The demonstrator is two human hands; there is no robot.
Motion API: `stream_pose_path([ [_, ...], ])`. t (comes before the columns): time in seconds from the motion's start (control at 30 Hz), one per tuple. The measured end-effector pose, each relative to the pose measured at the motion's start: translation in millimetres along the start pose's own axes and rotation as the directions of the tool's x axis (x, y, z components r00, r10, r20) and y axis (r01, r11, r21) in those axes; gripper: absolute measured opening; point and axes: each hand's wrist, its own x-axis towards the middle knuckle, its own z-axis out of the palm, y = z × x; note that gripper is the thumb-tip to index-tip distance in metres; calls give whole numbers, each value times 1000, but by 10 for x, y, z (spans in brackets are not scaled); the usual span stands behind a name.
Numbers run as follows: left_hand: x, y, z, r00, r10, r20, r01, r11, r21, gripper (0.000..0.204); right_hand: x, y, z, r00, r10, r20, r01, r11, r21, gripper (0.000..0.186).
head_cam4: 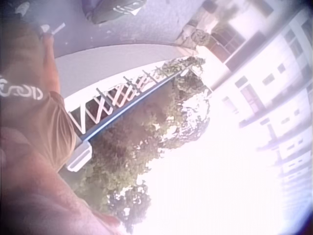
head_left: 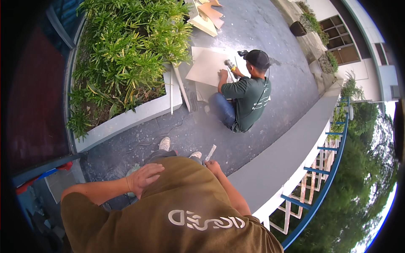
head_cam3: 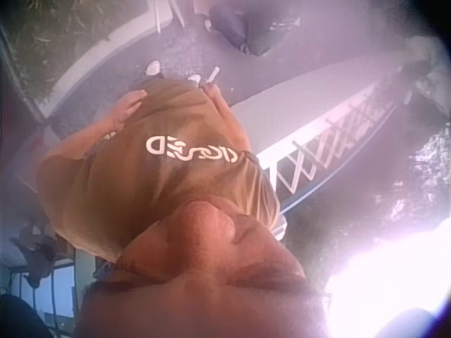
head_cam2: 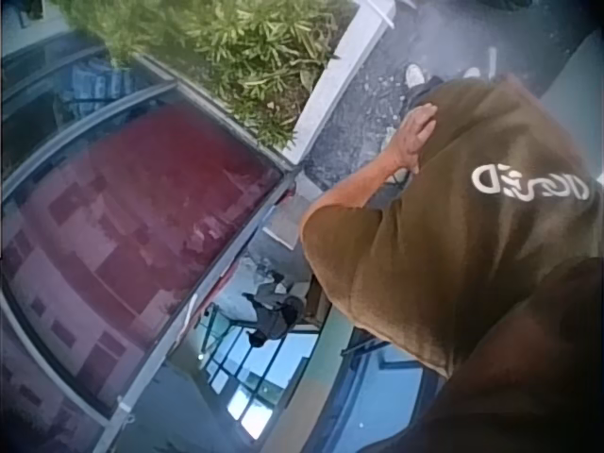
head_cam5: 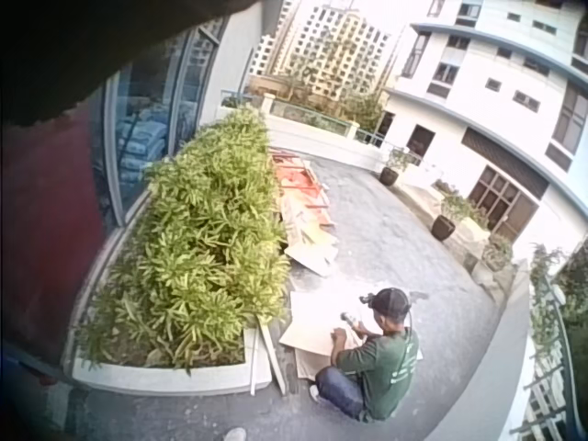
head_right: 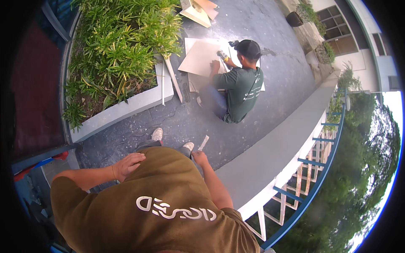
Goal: The person observes an individual cutting a tile with an angle grinder on a balcony and then follows them into a small room to watch them apply mortar and place tiles on the floor surface.
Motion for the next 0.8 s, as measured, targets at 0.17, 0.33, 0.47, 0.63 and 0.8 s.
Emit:
stream_pose_path([
  [0.17, -30, -13, 1, 1000, -7, 5, 7, 1000, -1, 64, 4, 3, -2, 1000, -2, 7, 2, 1000, 5, 51],
  [0.33, -21, -7, -18, 1000, -2, -2, 2, 1000, -13, 68, 42, 42, -17, 999, -21, -34, 21, 1000, -11, 50],
  [0.47, -30, -18, -29, 1000, -1, -4, 1, 1000, -15, 70, 38, -18, -19, 999, -27, -27, 27, 999, -21, 51],
  [0.63, -27, -19, -36, 1000, -2, -11, 2, 1000, -11, 70, -4, -96, -50, 1000, -6, -14, 6, 1000, -23, 51],
  [0.8, -35, -49, -46, 1000, 5, -10, -5, 1000, -16, 68, 8, -100, -58, 1000, 10, 1, -10, 1000, -16, 50],
])
